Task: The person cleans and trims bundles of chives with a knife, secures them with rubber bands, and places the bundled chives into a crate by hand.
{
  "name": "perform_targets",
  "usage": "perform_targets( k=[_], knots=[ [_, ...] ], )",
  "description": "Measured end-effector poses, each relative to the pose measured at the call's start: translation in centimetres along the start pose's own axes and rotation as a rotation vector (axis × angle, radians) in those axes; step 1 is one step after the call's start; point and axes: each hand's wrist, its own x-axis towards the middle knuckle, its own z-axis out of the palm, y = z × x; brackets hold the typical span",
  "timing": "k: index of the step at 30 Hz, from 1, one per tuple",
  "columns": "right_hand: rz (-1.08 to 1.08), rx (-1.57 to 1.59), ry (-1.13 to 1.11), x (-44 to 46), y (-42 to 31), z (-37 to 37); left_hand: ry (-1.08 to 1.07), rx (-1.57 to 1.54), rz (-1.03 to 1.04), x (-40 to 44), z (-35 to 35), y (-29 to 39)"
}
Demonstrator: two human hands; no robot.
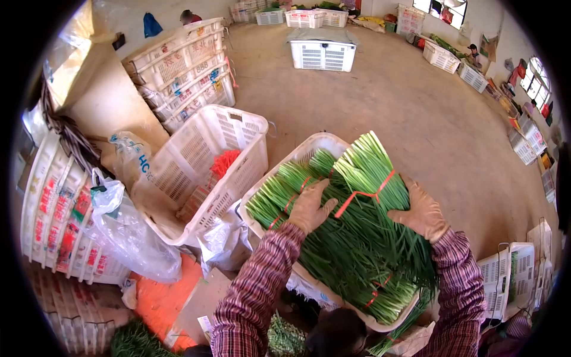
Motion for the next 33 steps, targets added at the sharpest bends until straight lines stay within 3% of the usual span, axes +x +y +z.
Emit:
perform_targets(
  k=[1, 3, 5, 7, 8, 9, 12, 14, 17, 18, 23, 25, 27, 29, 33],
  knots=[
    [-0.002, 0.003, -0.001, 1.9, 0.2, 0.9, 0.001, 0.003, -0.002, 2.3, 0.7, -1.4],
    [0.049, -0.066, -0.02, 5.5, 0.4, 2.9, -0.083, 0.315, 0.245, 6.9, 2.2, -5.0],
    [-0.006, -0.072, 0.023, 8.2, 0.9, 4.9, -0.098, 0.392, 0.224, 8.7, 3.3, -7.2],
    [0.072, -0.025, -0.102, 10.3, -1.4, 4.7, -0.202, 0.598, 0.208, 9.3, 3.7, -8.6],
    [-0.05, -0.008, -0.004, 11.3, -0.9, 6.2, -0.398, 0.667, 0.073, 9.5, 3.1, -8.2],
    [-0.044, -0.001, 0.009, 13.0, -0.1, 8.2, -0.4, 0.677, 0.084, 9.1, 1.9, -7.1],
    [0.037, -0.077, -0.063, 14.8, -1.6, 10.9, -0.342, 0.696, 0.038, 6.0, 0.2, -5.9],
    [0.046, -0.044, -0.074, 16.0, -1.7, 13.3, -0.084, 0.547, 0.104, 4.6, 1.0, -7.1],
    [0.059, -0.039, -0.141, 16.5, -1.5, 16.7, -0.041, 0.581, 0.161, 4.3, 0.7, -7.2],
    [0.062, -0.059, -0.184, 16.2, -1.5, 17.6, -0.115, 0.54, 0.098, 4.3, 0.4, -6.8],
    [0.052, -0.046, -0.241, 15.9, -0.8, 18.8, -0.079, 0.435, 0.061, 3.5, 1.1, -7.2],
    [0.027, -0.1, -0.277, 16.7, -1.3, 19.2, 0.062, 0.297, 0.099, 3.5, 1.0, -7.3],
    [0.051, -0.112, -0.316, 16.5, -1.4, 19.5, 0.05, 0.271, 0.066, 2.6, 2.9, -6.1],
    [-0.005, -0.12, -0.274, 17.0, -0.5, 20.4, 0.087, 0.264, 0.174, 1.2, 4.5, -4.1],
    [0.025, -0.182, -0.33, 16.6, -1.7, 18.5, -0.059, 0.291, 0.12, -4.8, 6.4, -0.5]
  ],
)
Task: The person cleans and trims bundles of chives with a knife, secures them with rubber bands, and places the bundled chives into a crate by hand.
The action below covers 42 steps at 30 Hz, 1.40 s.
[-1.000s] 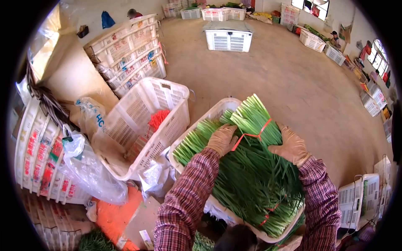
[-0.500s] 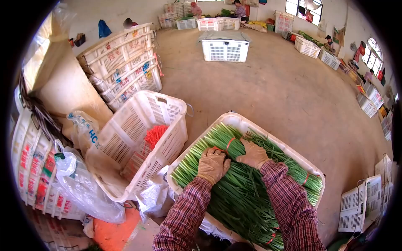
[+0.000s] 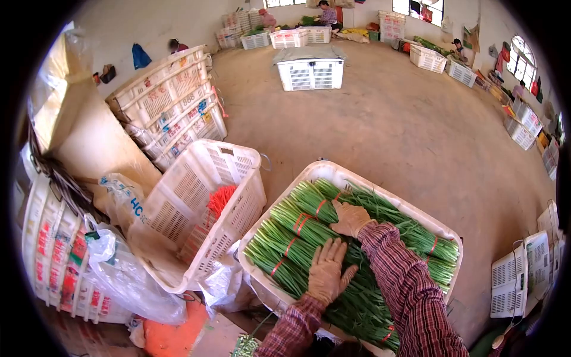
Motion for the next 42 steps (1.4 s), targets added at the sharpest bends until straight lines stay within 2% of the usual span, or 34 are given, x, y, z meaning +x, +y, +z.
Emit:
perform_targets(
  k=[6, 13, 15, 16, 17, 18, 20, 22, 24, 25, 26, 27, 28, 29, 31, 32, 33, 34, 36, 37, 38, 40, 42],
  knots=[
    [-0.021, -0.113, 0.192, -4.8, 0.8, -0.2, 0.005, -0.182, 0.093, -5.8, -2.8, 5.2],
    [-0.053, -0.136, 0.325, -18.6, 6.7, 0.0, 0.049, -0.302, 0.081, -14.5, -4.7, 8.4],
    [-0.103, -0.206, 0.519, -24.6, 8.6, 0.6, 0.027, -0.339, 0.067, -16.6, -4.3, 9.1],
    [-0.075, -0.193, 0.52, -27.5, 10.3, 0.9, 0.056, -0.367, 0.102, -17.8, -4.0, 9.3],
    [-0.096, -0.068, 0.65, -31.0, 12.1, 1.7, 0.055, -0.402, 0.139, -19.3, -3.9, 9.7],
    [-0.079, 0.069, 0.774, -35.1, 13.1, 3.7, -0.04, -0.414, 0.16, -20.6, -4.4, 10.2],
    [0.232, 0.217, 0.77, -42.6, 14.8, 7.4, -0.01, -0.42, 0.091, -22.9, -6.1, 11.8],
    [0.667, 0.613, 0.719, -49.5, 16.3, 12.6, -0.003, -0.431, -0.016, -25.2, -6.4, 13.1],
    [0.927, 0.607, 0.649, -54.8, 19.4, 23.5, 0.019, -0.472, -0.13, -27.6, -6.2, 13.0],
    [1.067, 0.7, 0.523, -57.4, 20.5, 29.3, -0.015, -0.487, -0.199, -28.3, -6.0, 13.2],
    [0.923, 0.905, 0.647, -59.9, 20.3, 33.9, -0.034, -0.494, -0.274, -29.3, -6.2, 13.3],
    [0.993, 0.673, 0.345, -62.0, 19.7, 35.9, -0.012, -0.546, -0.279, -29.8, -5.6, 13.2],
    [0.897, 0.77, 0.5, -62.9, 19.2, 40.3, -0.031, -0.52, -0.226, -31.2, -4.8, 11.4],
    [0.826, 0.868, 0.508, -62.5, 19.2, 42.9, -0.069, -0.438, -0.282, -31.8, -4.7, 11.4],
    [0.6, 1.321, 0.607, -60.8, 18.2, 46.3, -0.026, -0.22, 0.021, -31.5, -4.8, 10.9],
    [0.535, 1.487, 0.623, -59.8, 17.8, 47.5, -0.095, -0.618, -0.338, -32.6, -4.3, 11.9],
    [0.706, 1.637, 0.56, -59.1, 17.4, 47.5, -0.234, -0.66, -0.571, -32.6, -4.2, 12.4],
    [0.991, 1.581, 0.43, -58.5, 17.5, 47.6, -0.182, -0.675, -0.576, -32.3, -4.0, 13.4],
    [1.286, 1.213, 0.397, -57.7, 17.6, 49.2, -0.091, -0.65, -0.415, -31.7, -3.9, 15.0],
    [1.412, 1.083, 0.281, -57.0, 17.9, 48.1, -0.088, -0.826, -0.53, -31.2, -4.0, 16.0],
    [1.532, 0.947, 0.159, -56.7, 17.6, 47.3, -0.065, -0.822, -0.537, -31.6, -3.4, 15.7],
    [1.562, 0.896, 0.089, -55.7, 17.3, 46.5, -0.15, -0.749, -0.481, -32.5, -1.7, 13.3],
    [1.531, 0.906, 0.064, -55.4, 17.0, 46.6, -0.113, -0.748, -0.468, -32.2, -1.5, 13.2]
  ],
)
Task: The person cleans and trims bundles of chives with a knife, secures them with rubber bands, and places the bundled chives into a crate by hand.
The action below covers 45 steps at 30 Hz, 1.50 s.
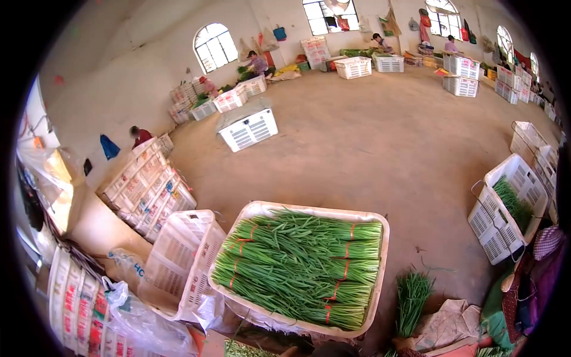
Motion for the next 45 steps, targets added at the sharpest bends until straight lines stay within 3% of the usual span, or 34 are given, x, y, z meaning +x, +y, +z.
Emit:
perform_targets(
  k=[3, 5, 8, 12, 14, 18, 24, 26, 28, 30, 32, 34, 36, 38, 39, 41, 45],
  knots=[
    [-0.069, 0.009, -0.059, 1.0, -0.5, 0.7, 0.015, 0.226, 0.025, -0.2, -0.1, 2.6],
    [-0.118, 0.033, -0.099, 1.7, -1.0, 0.9, -0.002, 0.041, -0.127, -0.2, 0.0, 3.0],
    [-0.219, 0.12, -0.19, 2.6, -0.2, 1.2, 0.004, -0.143, -0.105, -0.7, 0.0, 2.9],
    [-0.399, 0.4, -0.439, 3.4, 1.4, 0.6, 0.028, -0.156, -0.005, -0.9, 0.1, 0.0],
    [-0.372, 0.612, -0.619, 1.9, 1.3, -1.1, 0.118, -0.118, 0.116, -0.9, 0.2, 0.8],
    [-0.236, 0.895, -0.839, -3.3, -0.7, -6.1, 0.154, -0.228, 0.092, -2.0, -0.4, -0.7],
    [-0.356, 0.954, -0.888, -14.0, -5.3, -13.3, 0.138, -0.44, 0.019, -3.6, -1.5, 0.0],
    [-0.411, 0.968, -0.904, -17.1, -6.4, -15.3, 0.222, -0.565, 0.118, -3.6, -1.0, -1.8],
    [-0.461, 0.982, -0.919, -19.9, -7.2, -16.8, 0.154, -0.542, 0.059, -4.5, -2.6, 0.6],
    [-0.507, 0.987, -0.941, -22.5, -8.0, -18.0, 0.173, -0.297, 0.066, -5.3, -3.7, 4.8],
    [-0.549, 0.988, -0.964, -24.7, -8.7, -18.8, 0.157, -0.445, -0.038, -4.7, -3.6, 2.5],
    [-0.585, 0.982, -0.996, -26.5, -9.4, -19.3, 0.144, -0.326, 0.221, -3.4, -3.1, -2.0],
    [-0.615, 0.975, -1.029, -28.2, -10.1, -19.5, 0.102, -0.202, 0.282, -3.3, -3.3, 0.3],
    [-0.643, 0.969, -1.069, -29.7, -10.5, -19.6, -0.008, -0.703, -0.068, -3.5, -2.9, 3.5],
    [-0.656, 0.965, -1.092, -30.4, -10.8, -19.4, -0.009, -0.706, -0.069, -3.3, -2.6, 2.3],
    [-0.677, 0.956, -1.143, -31.9, -11.2, -19.1, 0.014, -0.376, 0.213, -2.4, -2.3, 0.2],
    [-0.73, 0.898, -1.268, -34.5, -12.3, -17.9, 0.03, -0.401, 0.215, -2.9, -3.0, 1.8]
  ],
)
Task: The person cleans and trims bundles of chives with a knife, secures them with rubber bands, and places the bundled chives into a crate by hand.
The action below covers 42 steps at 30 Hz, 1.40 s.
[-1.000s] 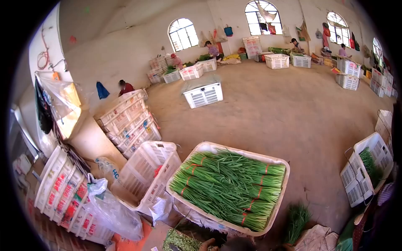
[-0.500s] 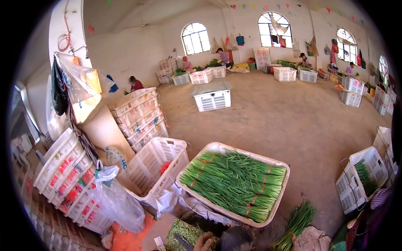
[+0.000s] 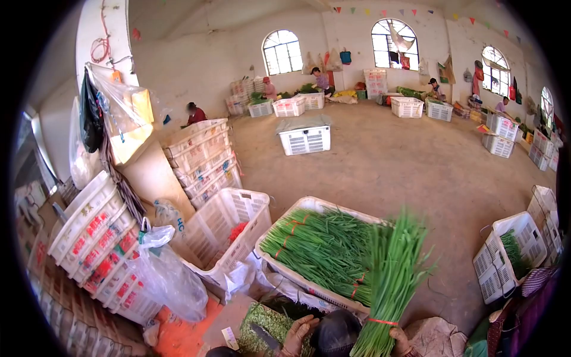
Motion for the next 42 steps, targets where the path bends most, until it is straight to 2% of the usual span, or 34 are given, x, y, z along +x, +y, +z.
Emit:
perform_targets(
  k=[2, 5, 7, 10, 14, 15, 17, 19, 21, 23, 24, 26, 27, 29, 30, 31, 33, 34, 35, 37, 39, 42],
  knots=[
    [0.04, -0.016, -0.097, 0.7, 0.5, 1.0, -0.041, -0.428, -0.314, 0.2, 0.7, 3.7],
    [0.164, -0.025, -0.332, 2.7, 2.0, 2.5, -0.309, -0.374, -0.1, 1.4, 1.1, 5.1],
    [0.208, -0.06, -0.439, 4.3, 3.5, 3.2, -0.406, -0.499, -0.126, 2.1, 1.4, 6.0],
    [0.225, -0.133, -0.561, 6.6, 5.7, 3.7, -0.404, -0.374, -0.207, 1.9, 0.5, 6.8],
    [0.336, -0.133, -0.619, 7.0, 6.0, 5.8, -0.295, -0.663, -0.215, 1.8, 0.8, 6.6],
    [0.307, -0.107, -0.643, 6.8, 5.8, 6.4, -0.208, -0.744, -0.181, 1.3, 1.5, 7.2],
    [0.212, -0.251, -0.648, 7.3, 5.5, 6.9, -0.22, -0.8, -0.196, 1.6, 0.4, 7.9],
    [0.184, -0.551, -0.45, 6.4, 3.6, 8.0, -0.121, -0.863, -0.199, 2.1, 0.7, 10.8],
    [0.143, -0.541, -0.437, 6.1, 3.1, 8.1, -0.102, -0.843, -0.256, 2.5, -0.5, 10.7],
    [0.041, -0.806, -0.384, 5.7, 2.1, 8.1, -0.07, -0.9, -0.267, 2.3, -0.7, 11.0],
    [0.043, -0.809, -0.392, 5.5, 1.9, 8.3, -0.065, -0.902, -0.261, 2.0, -0.8, 10.9],
    [-0.183, -0.866, -0.331, 5.3, 1.5, 9.2, -0.032, -0.872, -0.279, 1.4, -1.1, 10.8],
    [-0.194, -0.866, -0.337, 5.3, 1.3, 9.6, -0.037, -0.866, -0.269, 1.1, -1.1, 10.8],
    [-0.141, -0.661, -0.232, 5.3, 0.9, 10.4, 0.068, -0.666, -0.189, 0.6, -0.9, 10.7],
    [-0.275, -0.747, -0.24, 5.7, 0.7, 10.9, 0.058, -0.647, -0.167, 0.4, -0.9, 10.8],
    [-0.277, -0.748, -0.24, 6.0, 0.3, 11.3, 0.057, -0.647, -0.166, 0.3, -0.8, 10.6],
    [-0.554, -0.901, -0.279, 6.2, -1.2, 13.4, 0.083, -0.512, -0.098, 0.2, -0.6, 10.5],
    [-0.714, -0.942, -0.28, 6.6, -1.7, 14.5, 0.078, -0.563, -0.087, 0.1, -0.3, 10.7],
    [-0.721, -0.943, -0.278, 7.0, -2.3, 15.6, 0.072, -0.562, -0.083, 0.0, -0.4, 10.6],
    [-0.927, -1.039, -0.274, 7.7, -3.8, 17.5, 0.056, -0.537, -0.11, -0.4, -0.6, 10.3],
    [-0.942, -1.082, -0.267, 8.6, -5.0, 18.7, 0.042, -0.54, -0.122, -0.7, -0.6, 10.3],
    [-0.987, -1.344, -0.185, 9.9, -6.1, 20.6, 0.015, -0.536, -0.093, -1.1, -0.5, 10.9]
  ],
)
